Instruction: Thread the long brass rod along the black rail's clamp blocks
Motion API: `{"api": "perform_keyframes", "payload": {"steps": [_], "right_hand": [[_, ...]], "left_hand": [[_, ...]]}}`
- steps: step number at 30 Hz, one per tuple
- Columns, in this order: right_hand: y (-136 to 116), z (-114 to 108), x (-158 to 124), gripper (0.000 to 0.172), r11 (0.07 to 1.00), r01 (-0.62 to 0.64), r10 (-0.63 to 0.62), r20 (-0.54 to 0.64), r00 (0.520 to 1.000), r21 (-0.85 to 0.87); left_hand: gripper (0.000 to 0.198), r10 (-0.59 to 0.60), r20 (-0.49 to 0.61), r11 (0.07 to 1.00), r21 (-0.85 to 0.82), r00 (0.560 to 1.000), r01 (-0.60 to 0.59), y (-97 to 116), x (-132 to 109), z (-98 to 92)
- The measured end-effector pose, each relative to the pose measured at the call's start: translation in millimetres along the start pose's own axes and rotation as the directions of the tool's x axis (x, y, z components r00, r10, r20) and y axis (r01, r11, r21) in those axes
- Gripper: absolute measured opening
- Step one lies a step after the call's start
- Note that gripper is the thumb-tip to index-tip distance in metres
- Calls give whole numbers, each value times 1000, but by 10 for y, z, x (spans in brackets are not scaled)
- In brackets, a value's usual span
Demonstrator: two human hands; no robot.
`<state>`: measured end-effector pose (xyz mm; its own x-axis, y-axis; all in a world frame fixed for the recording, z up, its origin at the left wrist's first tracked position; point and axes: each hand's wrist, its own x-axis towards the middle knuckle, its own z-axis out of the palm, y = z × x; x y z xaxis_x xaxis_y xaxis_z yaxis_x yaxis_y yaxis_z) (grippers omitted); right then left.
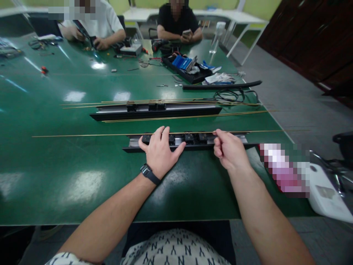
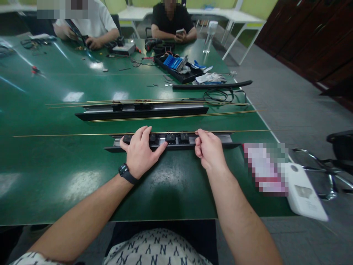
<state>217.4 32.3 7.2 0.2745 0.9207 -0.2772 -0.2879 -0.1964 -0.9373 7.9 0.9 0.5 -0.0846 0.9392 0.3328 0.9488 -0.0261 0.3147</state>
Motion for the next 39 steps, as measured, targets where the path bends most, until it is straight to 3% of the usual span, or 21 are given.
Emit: {"api": "perform_keyframes", "payload": {"steps": [39], "right_hand": [[-25, 29, 10, 17, 1000, -20, 21, -55, 998, 17]], "left_hand": [[62, 25, -48, 999, -35, 999, -26, -27, -5, 43]]}}
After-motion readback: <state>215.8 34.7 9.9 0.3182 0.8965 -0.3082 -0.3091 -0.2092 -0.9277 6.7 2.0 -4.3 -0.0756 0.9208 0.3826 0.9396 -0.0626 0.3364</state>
